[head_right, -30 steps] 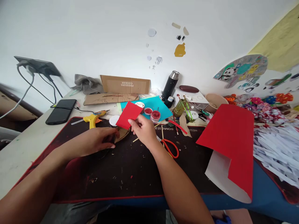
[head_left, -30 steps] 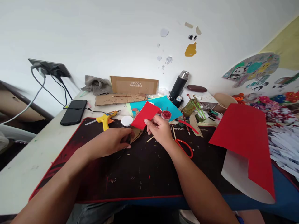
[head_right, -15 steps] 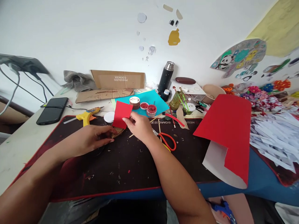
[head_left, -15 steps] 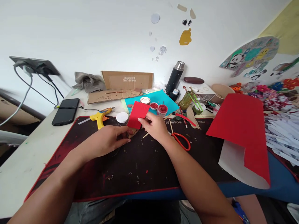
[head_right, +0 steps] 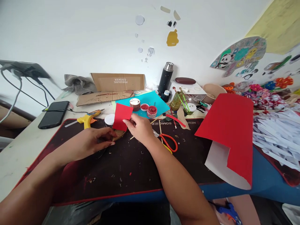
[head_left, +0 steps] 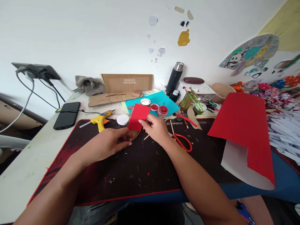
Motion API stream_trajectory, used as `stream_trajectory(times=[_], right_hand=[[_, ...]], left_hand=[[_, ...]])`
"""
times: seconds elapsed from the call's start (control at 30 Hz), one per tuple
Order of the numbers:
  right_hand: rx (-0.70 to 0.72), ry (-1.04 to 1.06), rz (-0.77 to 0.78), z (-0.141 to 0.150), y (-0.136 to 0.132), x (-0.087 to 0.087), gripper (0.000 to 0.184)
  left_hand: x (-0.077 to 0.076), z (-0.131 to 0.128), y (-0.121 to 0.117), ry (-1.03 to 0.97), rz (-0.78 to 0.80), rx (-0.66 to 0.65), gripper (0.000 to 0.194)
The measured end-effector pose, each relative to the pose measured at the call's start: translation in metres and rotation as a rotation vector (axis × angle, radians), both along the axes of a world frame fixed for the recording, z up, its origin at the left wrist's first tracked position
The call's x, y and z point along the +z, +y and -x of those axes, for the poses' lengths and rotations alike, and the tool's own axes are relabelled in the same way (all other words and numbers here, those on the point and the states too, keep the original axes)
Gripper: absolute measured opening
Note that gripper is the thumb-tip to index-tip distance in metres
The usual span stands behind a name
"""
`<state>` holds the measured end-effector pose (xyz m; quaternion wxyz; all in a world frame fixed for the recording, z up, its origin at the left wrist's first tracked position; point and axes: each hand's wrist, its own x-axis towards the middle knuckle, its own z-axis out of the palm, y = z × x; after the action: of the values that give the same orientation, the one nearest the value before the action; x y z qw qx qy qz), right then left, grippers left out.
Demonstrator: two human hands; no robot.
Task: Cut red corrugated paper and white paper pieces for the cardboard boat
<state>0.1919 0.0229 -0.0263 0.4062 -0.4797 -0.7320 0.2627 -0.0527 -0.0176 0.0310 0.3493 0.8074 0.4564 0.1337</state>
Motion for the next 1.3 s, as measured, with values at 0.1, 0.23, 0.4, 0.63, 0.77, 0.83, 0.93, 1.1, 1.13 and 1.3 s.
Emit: stream_trajectory(times=[0.1,0.23,0.4,0.63,0.77,0.83,0.93,1.1,1.13,1.3], right_hand=[[-0.006,-0.063,-0.057,-0.0011,0.0005,-0.0005,0.028],[-0.02,-0.114,-0.148,-0.002,-0.0001,0.0002,0.026],[-0.034,-0.172,-0.155,-0.0008,-0.0022,0.002,0.028],[-0.041,-0.157,-0.164,0.0,-0.0027,0.0035,0.027],[-0.031,-0.157,-0.158,0.0007,-0.0026,0.0031,0.026],[-0.037,-0.147,-0.141,0.0011,-0.0032,0.0034,0.029],[-0.04,-0.122,-0.116,0.0019,-0.0051,0.0048,0.029],[-0.033,-0.101,-0.12,0.0026,-0.0062,0.0058,0.026],[-0.032,-0.102,-0.12,0.0025,-0.0059,0.0055,0.027],[-0.037,-0.11,-0.106,0.0017,-0.0035,0.0039,0.03]], left_hand=[[0.0003,0.0008,-0.0006,0.0,0.027,0.002,0.027],[0.0,0.0023,-0.0008,-0.008,0.022,0.018,0.029],[0.0003,0.005,0.0,-0.045,0.031,0.04,0.029],[0.0033,0.0049,-0.0005,-0.054,0.007,0.065,0.029],[0.0059,0.0036,-0.0019,-0.051,0.017,0.07,0.029],[0.0073,0.0029,-0.0023,-0.039,0.023,0.071,0.03],[0.0087,0.0021,-0.0024,-0.044,0.016,0.073,0.03],[0.0092,0.0014,-0.0027,-0.061,0.027,0.077,0.028],[0.0091,0.0016,-0.0028,-0.059,0.028,0.074,0.028],[0.0062,0.0037,-0.0026,-0.053,0.027,0.044,0.027]])
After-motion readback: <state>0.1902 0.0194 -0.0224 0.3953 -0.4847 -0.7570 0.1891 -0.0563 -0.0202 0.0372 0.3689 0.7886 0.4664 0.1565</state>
